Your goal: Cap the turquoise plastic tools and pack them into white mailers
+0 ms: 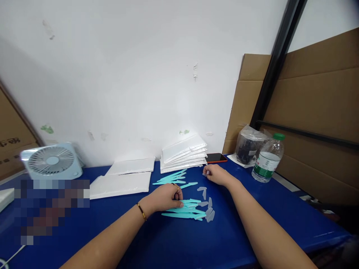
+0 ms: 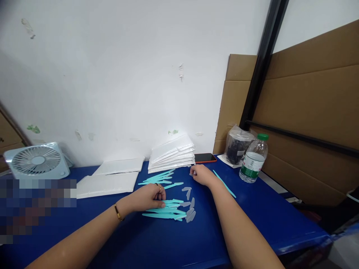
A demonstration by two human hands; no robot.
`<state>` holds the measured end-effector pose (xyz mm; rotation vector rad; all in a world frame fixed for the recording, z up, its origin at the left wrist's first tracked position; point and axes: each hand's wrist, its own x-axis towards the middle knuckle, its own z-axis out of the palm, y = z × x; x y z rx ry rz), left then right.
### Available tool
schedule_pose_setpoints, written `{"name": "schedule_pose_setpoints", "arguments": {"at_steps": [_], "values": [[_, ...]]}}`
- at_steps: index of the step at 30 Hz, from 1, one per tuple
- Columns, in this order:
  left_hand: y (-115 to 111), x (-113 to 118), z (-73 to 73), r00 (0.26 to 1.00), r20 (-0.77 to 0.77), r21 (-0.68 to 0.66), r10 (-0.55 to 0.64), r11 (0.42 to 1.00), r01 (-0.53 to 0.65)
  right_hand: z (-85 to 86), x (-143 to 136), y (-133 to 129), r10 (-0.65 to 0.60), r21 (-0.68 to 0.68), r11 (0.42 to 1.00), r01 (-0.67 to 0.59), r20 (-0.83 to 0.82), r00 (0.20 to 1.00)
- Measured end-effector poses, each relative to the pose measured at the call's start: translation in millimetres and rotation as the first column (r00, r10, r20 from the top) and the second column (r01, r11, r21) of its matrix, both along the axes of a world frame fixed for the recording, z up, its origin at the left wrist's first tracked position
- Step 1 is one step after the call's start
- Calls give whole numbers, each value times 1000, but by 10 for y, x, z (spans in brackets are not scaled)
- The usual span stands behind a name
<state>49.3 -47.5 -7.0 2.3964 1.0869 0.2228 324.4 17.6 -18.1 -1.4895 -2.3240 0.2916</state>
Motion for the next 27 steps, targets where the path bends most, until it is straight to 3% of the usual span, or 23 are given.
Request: {"name": "schedule_pose_setpoints", "arguments": {"at_steps": [3, 5, 7, 9, 14, 17, 20, 23, 25, 27], "values": [[12, 7, -78, 992, 98, -99, 80, 993, -70, 53, -49, -52, 25, -67, 997, -37, -176, 984], [53, 6, -125, 967, 207, -160, 147, 980, -114, 100, -114, -104, 54, -170, 977, -126, -376, 925], [98, -8, -159, 921, 314, -159, 232, 969, -190, 131, -193, -153, 82, -236, 942, -240, -529, 844], [132, -33, -186, 870, 393, -115, 298, 955, -275, 130, -265, -180, 116, -240, 921, -305, -579, 807], [178, -79, -279, 831, 460, -10, 314, 937, -348, 60, -328, -180, 170, -25, 982, -188, -322, 931], [215, -76, -335, 773, 522, -107, 362, 926, -361, 94, -380, -249, 227, 50, 974, -222, -231, 946], [256, -84, -331, 635, 633, -266, 443, 895, -359, 169, -564, -407, 352, 47, 936, -350, -216, 911], [280, -126, -281, 475, 725, -371, 498, 864, -340, 194, -855, -563, 513, 86, 859, -506, -144, 846], [287, -161, -257, 413, 746, -405, 523, 848, -341, 159, -1048, -615, 579, 105, 814, -572, -63, 813], [291, -185, -255, 396, 748, -417, 532, 841, -344, 92, -1200, -619, 590, 114, 800, -589, 25, 807]]}}
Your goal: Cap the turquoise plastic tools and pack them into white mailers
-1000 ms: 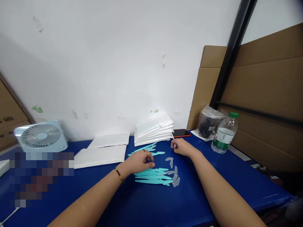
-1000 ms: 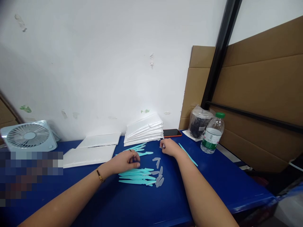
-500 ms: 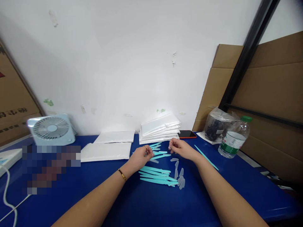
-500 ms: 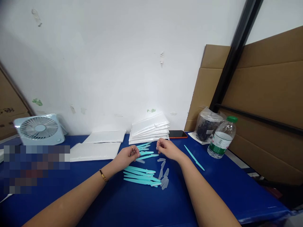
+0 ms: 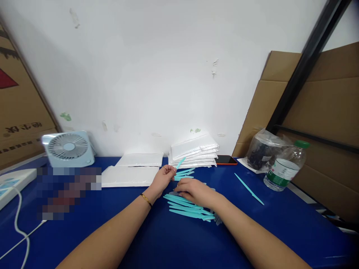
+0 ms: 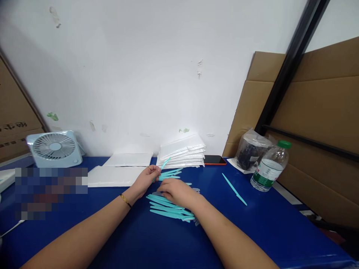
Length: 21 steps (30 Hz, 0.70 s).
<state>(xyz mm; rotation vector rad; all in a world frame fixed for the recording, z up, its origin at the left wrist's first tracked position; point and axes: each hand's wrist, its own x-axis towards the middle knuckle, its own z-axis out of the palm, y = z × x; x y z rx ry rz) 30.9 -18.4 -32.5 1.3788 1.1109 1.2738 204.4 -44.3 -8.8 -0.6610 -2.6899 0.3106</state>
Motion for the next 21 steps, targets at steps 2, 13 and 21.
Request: {"name": "schedule_pose_setpoints", "arguments": {"at_steps": [2, 13, 21], "values": [[1, -5, -13, 1000, -4, 6, -5, 1000, 5, -71, -93, 24, -32, 62, 998, 28, 69, 997], [-56, 32, 25, 990, -113, 22, -86, 996, 89, 11, 160, 67, -189, -41, 981, 190, 15, 982], [-52, 26, 7, 961, -260, 91, -99, 988, 127, 49, 450, 254, -520, -709, 704, -35, -549, 654]]}}
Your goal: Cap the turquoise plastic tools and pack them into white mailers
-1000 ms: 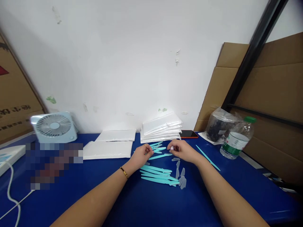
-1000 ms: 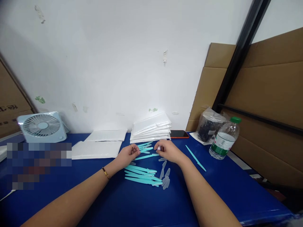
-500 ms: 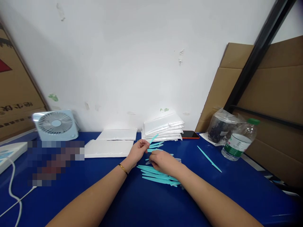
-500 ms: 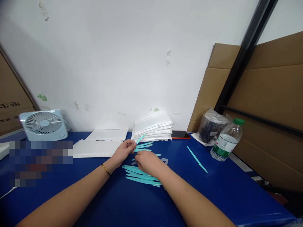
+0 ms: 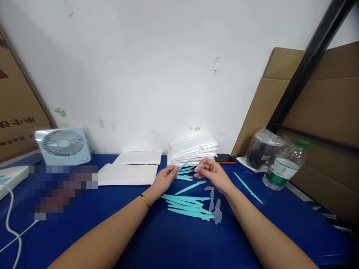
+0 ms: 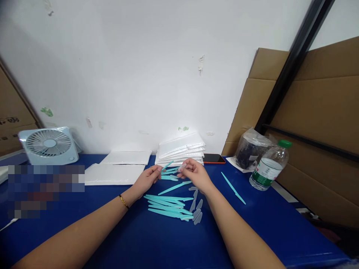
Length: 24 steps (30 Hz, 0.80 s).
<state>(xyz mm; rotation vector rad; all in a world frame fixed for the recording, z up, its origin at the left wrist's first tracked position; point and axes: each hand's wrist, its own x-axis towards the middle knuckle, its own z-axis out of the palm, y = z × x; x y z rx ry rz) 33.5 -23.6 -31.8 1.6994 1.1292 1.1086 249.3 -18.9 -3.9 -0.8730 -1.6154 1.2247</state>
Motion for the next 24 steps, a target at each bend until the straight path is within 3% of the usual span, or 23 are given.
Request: {"name": "schedule_pose_setpoints", "arguments": {"at_steps": [4, 8, 13, 21, 24], "values": [[2, 7, -14, 992, -110, 139, 56, 989, -40, 14, 22, 27, -91, -108, 991, 75, -152, 984], [-7, 12, -23, 966, -207, 265, 153, 960, -95, -5, -3, 19, -132, -119, 986, 117, -132, 982], [-37, 14, -3, 949, -270, 329, 164, 942, -69, -41, -15, 27, -117, -78, 991, 110, -86, 989], [-66, 37, 12, 914, -365, 332, 176, 942, -49, -133, -85, 43, -52, -8, 999, 54, 128, 990], [-73, 43, 29, 884, -398, 398, 244, 914, -73, -150, 15, 130, -163, 77, 986, 147, 295, 941]]}}
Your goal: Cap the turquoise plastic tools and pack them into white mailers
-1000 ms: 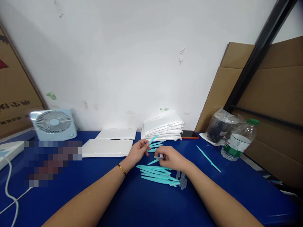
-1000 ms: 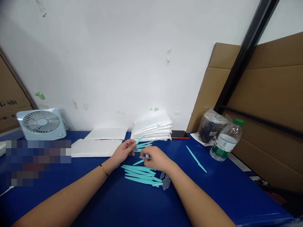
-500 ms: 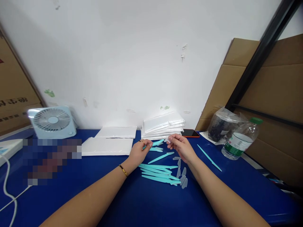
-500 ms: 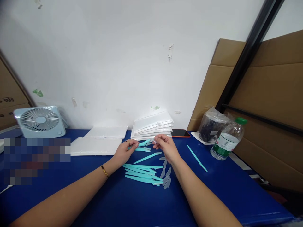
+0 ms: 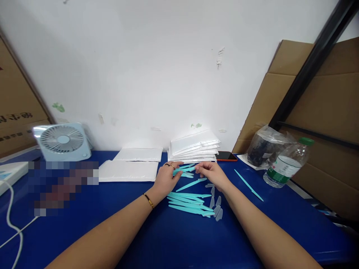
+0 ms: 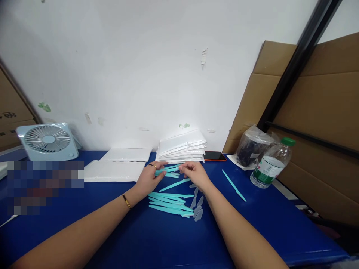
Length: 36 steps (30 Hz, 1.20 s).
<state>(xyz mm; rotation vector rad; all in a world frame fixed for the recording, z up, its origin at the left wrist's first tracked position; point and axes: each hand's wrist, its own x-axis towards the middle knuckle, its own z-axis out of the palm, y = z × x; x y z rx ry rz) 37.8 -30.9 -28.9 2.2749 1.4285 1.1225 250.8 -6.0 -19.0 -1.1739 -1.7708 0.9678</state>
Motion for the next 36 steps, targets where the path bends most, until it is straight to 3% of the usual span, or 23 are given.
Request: {"name": "schedule_pose_setpoints", "arguments": {"at_steps": [2, 4, 9, 12, 15, 21, 31, 36], "values": [[-27, 8, 22, 998, -63, 24, 13, 1000, -12, 23, 132, 59, -102, 87, 992, 87, 186, 977], [-73, 22, 48, 990, -135, -27, -39, 999, 35, 69, 285, 92, -111, 128, 989, 69, 352, 930], [-170, 73, 89, 943, -236, -151, -236, 967, 204, 117, 501, 68, 161, -47, 986, -163, 563, 811], [-141, 75, 63, 927, -283, -188, -246, 962, 197, 57, 481, 71, 178, -67, 983, -171, 567, 804], [-67, 32, 15, 934, -317, -164, -163, 980, 115, 17, 462, 96, 153, -50, 987, -150, 531, 833], [23, -73, -21, 955, -275, -157, -114, 985, 72, 38, 489, 122, 244, -144, 969, -199, 473, 847], [57, -33, -61, 954, -262, -155, -148, 982, 110, -130, 256, 109, 202, 16, 973, -230, 421, 884], [65, -3, -54, 942, -320, -100, -104, 992, 75, -69, 177, 58, 198, 71, 964, -255, 449, 872]]}}
